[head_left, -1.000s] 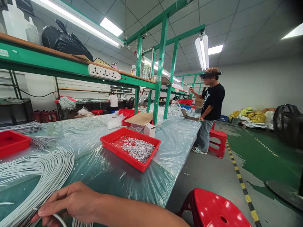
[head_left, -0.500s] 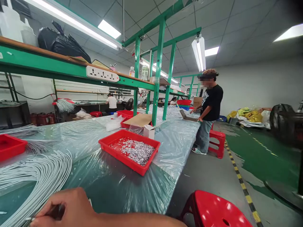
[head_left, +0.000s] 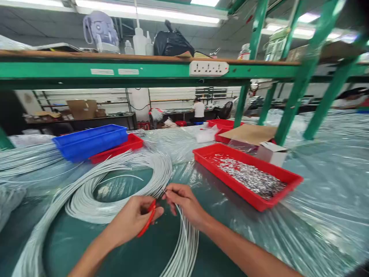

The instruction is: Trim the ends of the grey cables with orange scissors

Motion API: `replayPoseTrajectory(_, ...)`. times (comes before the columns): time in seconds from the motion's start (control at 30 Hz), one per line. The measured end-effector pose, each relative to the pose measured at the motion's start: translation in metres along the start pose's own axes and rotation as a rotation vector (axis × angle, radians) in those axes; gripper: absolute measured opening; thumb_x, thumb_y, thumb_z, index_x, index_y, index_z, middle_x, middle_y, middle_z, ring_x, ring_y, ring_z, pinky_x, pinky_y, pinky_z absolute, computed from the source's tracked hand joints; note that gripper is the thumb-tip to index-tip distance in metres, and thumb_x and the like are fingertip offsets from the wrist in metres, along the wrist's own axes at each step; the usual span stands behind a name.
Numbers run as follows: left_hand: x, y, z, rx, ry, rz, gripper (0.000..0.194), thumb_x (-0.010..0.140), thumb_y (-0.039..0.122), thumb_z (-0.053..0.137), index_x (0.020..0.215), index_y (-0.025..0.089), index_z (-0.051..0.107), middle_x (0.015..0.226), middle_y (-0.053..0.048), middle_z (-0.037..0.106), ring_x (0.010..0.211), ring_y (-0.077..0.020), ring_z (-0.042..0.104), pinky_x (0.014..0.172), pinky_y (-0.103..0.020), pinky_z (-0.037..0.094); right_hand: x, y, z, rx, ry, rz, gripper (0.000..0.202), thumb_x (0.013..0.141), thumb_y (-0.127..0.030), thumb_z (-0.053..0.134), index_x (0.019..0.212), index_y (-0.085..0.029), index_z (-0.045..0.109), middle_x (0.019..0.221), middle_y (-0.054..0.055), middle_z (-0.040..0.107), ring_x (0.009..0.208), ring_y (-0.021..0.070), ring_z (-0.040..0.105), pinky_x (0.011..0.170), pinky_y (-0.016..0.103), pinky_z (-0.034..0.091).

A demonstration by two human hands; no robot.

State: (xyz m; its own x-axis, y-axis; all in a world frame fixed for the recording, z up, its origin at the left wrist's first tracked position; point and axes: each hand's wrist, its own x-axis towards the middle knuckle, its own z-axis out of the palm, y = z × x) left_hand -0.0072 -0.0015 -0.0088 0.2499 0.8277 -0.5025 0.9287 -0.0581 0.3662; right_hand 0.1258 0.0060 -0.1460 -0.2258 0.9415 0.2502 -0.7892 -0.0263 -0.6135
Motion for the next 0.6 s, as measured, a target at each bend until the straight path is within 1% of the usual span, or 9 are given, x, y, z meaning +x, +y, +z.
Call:
replayPoseTrajectory(0.13,0.0,0.007,0.0,0.01,0.021,0.007,0.036,0.086,0.047,0.057,0.074,0.014,0.058,0.065,0.001,0.05,0.061,-0.0116,0.041,0.055,-0.023,0.03,-0.002,-0.005,0.0,0.134,-0.046,0.087,0.028,0.078,-0.04,0.068,0.07,-0.014,0.062,0.056,-0.003,0.043,0.049,0.0082,0.039,0.044,0.02,0.037)
replayPoseTrajectory(0.27,-0.002,0.007,0.0,0.019,0.023,0.011,0.036,0.085,0.047,0.059,0.073,0.014,0.059,0.065,-0.001,0.054,0.06,-0.0121,0.044,0.053,-0.022,0.03,-0.002,-0.007,-0.001,0.166,-0.054,0.12,0.026,0.076,-0.038,0.07,0.07,-0.013,0.063,0.053,-0.004,0.041,0.048,0.0081,0.037,0.042,0.02,0.037)
replayPoseTrajectory(0.37,-0.001,0.008,0.0,-0.03,0.0,-0.034,0.039,0.085,0.051,0.058,0.073,0.014,0.058,0.063,-0.001,0.058,0.054,-0.0119,0.047,0.049,-0.022,0.032,0.0,-0.006,-0.003,0.169,-0.065,0.136,0.026,0.076,-0.037,0.07,0.071,-0.013,0.064,0.052,-0.004,0.042,0.048,0.0079,0.037,0.042,0.02,0.037)
replayPoseTrajectory(0.47,-0.002,0.007,0.0,-0.082,-0.03,-0.07,0.044,0.083,0.056,0.058,0.068,0.015,0.054,0.063,-0.003,0.061,0.049,-0.012,0.052,0.046,-0.022,0.033,0.001,-0.006,-0.006,0.209,-0.072,0.161,0.025,0.075,-0.036,0.071,0.071,-0.012,0.065,0.052,-0.004,0.042,0.049,0.0077,0.037,0.043,0.02,0.037)
replayPoseTrajectory(0.6,-0.001,-0.004,0.006,-0.069,-0.078,-0.052,0.055,0.08,0.067,0.054,0.065,0.014,0.056,0.06,-0.003,0.061,0.045,-0.0119,0.054,0.044,-0.02,0.034,-0.002,-0.011,-0.005,0.286,-0.077,0.225,0.026,0.066,-0.034,0.076,0.071,-0.01,0.068,0.052,-0.004,0.043,0.048,0.0075,0.039,0.042,0.02,0.037)
